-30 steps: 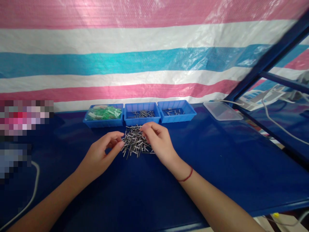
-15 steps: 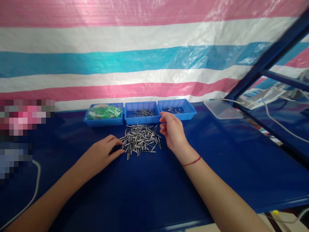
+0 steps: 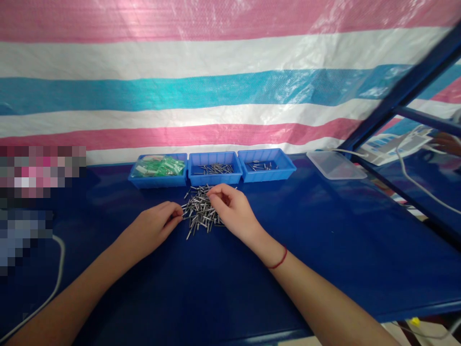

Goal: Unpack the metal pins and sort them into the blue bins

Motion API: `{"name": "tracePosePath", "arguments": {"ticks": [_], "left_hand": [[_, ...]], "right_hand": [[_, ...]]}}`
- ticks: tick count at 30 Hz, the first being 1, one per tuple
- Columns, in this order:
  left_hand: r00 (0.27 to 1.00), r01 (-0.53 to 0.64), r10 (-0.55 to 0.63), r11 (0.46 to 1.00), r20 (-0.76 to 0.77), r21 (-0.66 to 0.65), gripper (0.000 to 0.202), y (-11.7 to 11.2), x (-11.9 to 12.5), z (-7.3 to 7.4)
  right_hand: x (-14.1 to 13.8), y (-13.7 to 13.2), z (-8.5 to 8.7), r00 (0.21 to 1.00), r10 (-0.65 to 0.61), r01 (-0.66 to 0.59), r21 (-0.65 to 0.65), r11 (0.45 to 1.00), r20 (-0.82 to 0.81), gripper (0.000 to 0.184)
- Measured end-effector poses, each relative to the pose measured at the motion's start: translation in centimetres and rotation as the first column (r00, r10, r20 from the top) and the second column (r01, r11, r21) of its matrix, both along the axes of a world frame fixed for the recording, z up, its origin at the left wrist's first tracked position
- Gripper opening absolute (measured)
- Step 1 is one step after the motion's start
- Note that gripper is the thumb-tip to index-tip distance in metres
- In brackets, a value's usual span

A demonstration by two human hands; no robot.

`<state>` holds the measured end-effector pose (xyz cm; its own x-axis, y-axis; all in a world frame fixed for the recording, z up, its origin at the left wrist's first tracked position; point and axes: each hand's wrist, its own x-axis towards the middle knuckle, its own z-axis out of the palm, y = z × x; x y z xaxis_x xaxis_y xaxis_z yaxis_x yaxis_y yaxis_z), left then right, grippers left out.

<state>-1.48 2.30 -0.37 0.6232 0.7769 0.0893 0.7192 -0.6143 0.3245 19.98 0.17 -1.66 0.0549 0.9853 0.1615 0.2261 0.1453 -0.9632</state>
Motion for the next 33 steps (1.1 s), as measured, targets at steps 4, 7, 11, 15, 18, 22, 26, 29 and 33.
{"name": "tracePosePath", "arguments": {"ticks": [4,7,11,15,18,22,26,29,33], "left_hand": [[0.992,-0.010,0.008,1.000,0.127,0.018,0.013,0.1,0.1,0.2],[0.970,0.042,-0.035,0.999,0.240,-0.022,0.017,-0.4,0.5,0.7],[0.933,0.055,-0.032,0.997,0.358,-0.055,0.018,-1.1,1.2,1.1],[0.848,-0.027,0.085,0.993,0.523,-0.119,0.021,-1.5,1.7,1.0],[0.806,-0.102,0.187,0.978,0.561,-0.179,0.024,-1.6,1.8,1.1],[0.810,-0.094,0.197,0.973,0.552,-0.209,0.015,-1.6,1.8,1.4],[0.806,-0.092,0.193,0.975,0.560,-0.204,0.013,-1.8,1.8,1.7],[0.803,-0.091,0.186,0.977,0.566,-0.193,0.012,-1.9,1.7,1.7],[0.798,-0.085,0.179,0.979,0.575,-0.188,0.012,-2.0,1.7,1.7]], "right_hand": [[-0.6,-0.9,0.1,0.957,0.111,-0.148,0.121,0.982,0.269,0.020],[-1.0,-1.6,0.4,0.859,0.141,-0.257,0.177,0.950,0.492,0.024],[-1.2,-2.1,0.5,0.784,0.177,-0.333,0.162,0.929,0.596,0.020],[-1.3,-2.0,0.6,0.856,0.197,-0.320,0.192,0.928,0.478,0.019],[-1.4,-1.8,0.8,0.915,0.198,-0.280,0.199,0.939,0.352,0.018],[-1.3,-1.7,0.9,0.934,0.212,-0.269,0.175,0.947,0.288,0.018],[-1.4,-1.9,0.8,0.932,0.226,-0.280,0.163,0.946,0.285,0.017],[-1.6,-2.0,0.8,0.932,0.233,-0.281,0.146,0.949,0.279,0.019],[-1.7,-2.0,0.7,0.945,0.218,-0.251,0.115,0.961,0.244,0.018]]}}
